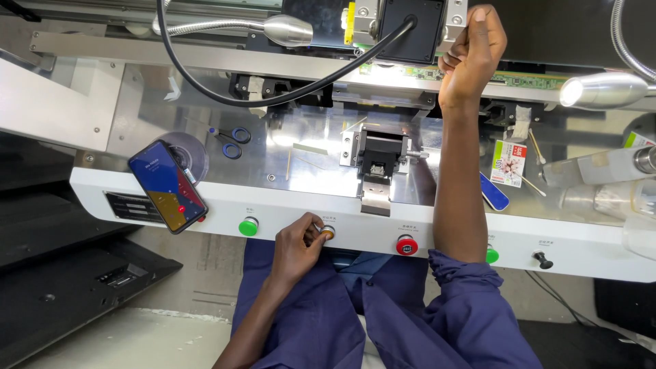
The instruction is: The person works on a circuit board placed on a machine's metal surface, using a small tool to manipulate components. They adjust the board's position, press buttons on the machine's control panel, and use a cotton swab to clean specific areas of the board.
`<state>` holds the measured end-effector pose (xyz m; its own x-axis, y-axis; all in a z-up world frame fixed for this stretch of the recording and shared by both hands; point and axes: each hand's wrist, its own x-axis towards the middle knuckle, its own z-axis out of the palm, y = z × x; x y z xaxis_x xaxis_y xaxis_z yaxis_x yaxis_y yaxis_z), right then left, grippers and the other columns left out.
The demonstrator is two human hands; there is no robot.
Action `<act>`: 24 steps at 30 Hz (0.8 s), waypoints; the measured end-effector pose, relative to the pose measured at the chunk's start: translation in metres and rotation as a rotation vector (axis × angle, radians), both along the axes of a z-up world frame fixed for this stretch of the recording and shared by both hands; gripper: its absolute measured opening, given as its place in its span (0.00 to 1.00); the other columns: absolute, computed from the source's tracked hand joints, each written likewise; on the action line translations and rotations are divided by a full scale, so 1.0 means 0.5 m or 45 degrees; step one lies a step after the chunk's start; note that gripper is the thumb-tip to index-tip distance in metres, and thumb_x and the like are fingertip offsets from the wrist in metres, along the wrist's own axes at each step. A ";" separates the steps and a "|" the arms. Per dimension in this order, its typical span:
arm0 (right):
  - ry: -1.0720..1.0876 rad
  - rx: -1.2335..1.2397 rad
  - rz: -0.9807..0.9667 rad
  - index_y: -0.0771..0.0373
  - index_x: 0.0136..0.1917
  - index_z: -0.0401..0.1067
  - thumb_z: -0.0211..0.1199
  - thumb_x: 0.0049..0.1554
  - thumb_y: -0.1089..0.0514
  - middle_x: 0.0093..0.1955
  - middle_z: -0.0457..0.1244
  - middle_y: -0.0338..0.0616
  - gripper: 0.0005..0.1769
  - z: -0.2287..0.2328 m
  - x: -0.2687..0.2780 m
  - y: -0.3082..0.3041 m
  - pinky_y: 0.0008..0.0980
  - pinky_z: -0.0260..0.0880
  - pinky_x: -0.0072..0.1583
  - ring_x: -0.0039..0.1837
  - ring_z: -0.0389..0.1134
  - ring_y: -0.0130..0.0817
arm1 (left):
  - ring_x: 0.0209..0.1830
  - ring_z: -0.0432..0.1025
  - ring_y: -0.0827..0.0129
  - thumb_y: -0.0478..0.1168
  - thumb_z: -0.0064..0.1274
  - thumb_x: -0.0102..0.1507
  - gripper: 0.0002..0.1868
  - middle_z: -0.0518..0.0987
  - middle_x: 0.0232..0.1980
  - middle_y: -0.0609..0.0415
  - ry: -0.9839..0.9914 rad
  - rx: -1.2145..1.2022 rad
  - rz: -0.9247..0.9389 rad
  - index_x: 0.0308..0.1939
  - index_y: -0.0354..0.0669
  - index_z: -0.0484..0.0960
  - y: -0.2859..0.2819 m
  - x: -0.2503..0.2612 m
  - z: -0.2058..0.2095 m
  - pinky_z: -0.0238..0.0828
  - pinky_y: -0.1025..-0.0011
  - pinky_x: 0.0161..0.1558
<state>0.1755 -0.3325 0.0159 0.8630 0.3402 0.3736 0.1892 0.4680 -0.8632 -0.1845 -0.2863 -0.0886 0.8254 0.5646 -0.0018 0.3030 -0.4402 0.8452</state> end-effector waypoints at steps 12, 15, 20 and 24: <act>0.009 0.024 0.038 0.55 0.37 0.58 0.53 0.61 0.45 0.26 0.38 0.30 0.16 -0.008 0.012 -0.008 0.21 0.37 0.29 0.27 0.34 0.18 | 0.22 0.71 0.76 0.40 0.63 0.56 0.10 0.77 0.23 0.62 0.005 -0.011 0.014 0.34 0.49 0.76 0.000 0.001 0.000 0.69 0.76 0.28; 0.027 0.024 0.033 0.55 0.37 0.58 0.53 0.61 0.45 0.25 0.38 0.30 0.17 -0.003 0.009 -0.007 0.21 0.36 0.29 0.27 0.34 0.18 | 0.22 0.71 0.77 0.40 0.63 0.56 0.10 0.77 0.23 0.62 -0.006 0.001 0.009 0.34 0.49 0.76 0.001 0.001 -0.002 0.69 0.76 0.28; 0.012 0.045 0.042 0.56 0.37 0.59 0.52 0.62 0.45 0.26 0.39 0.31 0.17 -0.005 0.012 -0.010 0.22 0.37 0.29 0.27 0.34 0.19 | 0.22 0.71 0.77 0.39 0.63 0.56 0.09 0.76 0.23 0.61 -0.004 -0.002 0.005 0.34 0.49 0.76 0.001 0.001 -0.001 0.69 0.76 0.28; 0.073 0.062 0.033 0.56 0.37 0.59 0.53 0.61 0.46 0.26 0.40 0.31 0.16 -0.007 0.016 -0.012 0.23 0.37 0.29 0.28 0.35 0.20 | 0.22 0.71 0.77 0.41 0.63 0.57 0.09 0.76 0.23 0.62 -0.011 0.003 0.009 0.35 0.48 0.76 0.001 0.002 -0.002 0.70 0.76 0.28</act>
